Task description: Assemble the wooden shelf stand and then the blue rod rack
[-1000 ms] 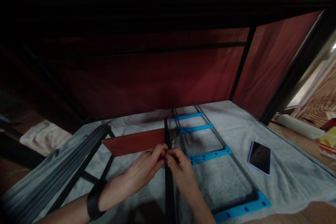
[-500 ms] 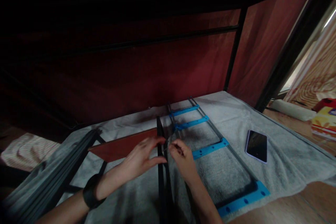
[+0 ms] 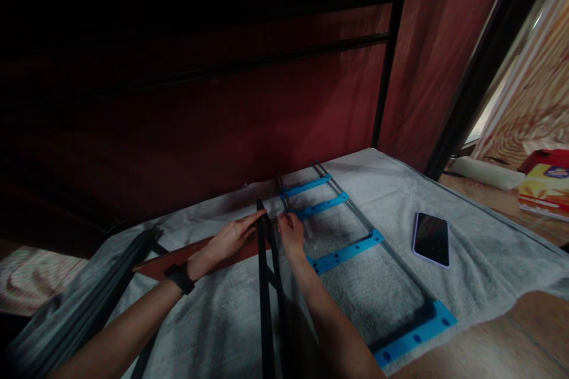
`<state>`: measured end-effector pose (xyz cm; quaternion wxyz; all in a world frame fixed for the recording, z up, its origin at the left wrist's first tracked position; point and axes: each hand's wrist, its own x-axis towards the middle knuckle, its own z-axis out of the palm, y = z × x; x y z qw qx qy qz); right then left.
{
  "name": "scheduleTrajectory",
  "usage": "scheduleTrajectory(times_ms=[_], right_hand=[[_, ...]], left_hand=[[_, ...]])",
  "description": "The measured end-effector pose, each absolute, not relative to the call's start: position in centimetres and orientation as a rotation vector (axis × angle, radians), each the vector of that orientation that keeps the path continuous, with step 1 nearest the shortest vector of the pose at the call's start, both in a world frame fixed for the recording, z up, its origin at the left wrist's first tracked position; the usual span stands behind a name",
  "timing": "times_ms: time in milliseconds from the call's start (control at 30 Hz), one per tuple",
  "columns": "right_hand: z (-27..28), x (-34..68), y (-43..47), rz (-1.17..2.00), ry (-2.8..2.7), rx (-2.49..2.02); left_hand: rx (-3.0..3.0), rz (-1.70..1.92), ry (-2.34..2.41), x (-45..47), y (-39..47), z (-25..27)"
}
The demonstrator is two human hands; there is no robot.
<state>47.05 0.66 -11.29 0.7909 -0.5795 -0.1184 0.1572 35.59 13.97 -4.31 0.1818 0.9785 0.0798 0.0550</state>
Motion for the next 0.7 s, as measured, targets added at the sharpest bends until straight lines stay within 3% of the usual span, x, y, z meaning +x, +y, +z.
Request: scheduleTrajectory(times_ms=[700], right_hand=[[-11.4,47.2,2.5,0.377,-0.380,-1.364]], left_hand=[[2.259,0.061,0.096,37.5,16.7,-5.5]])
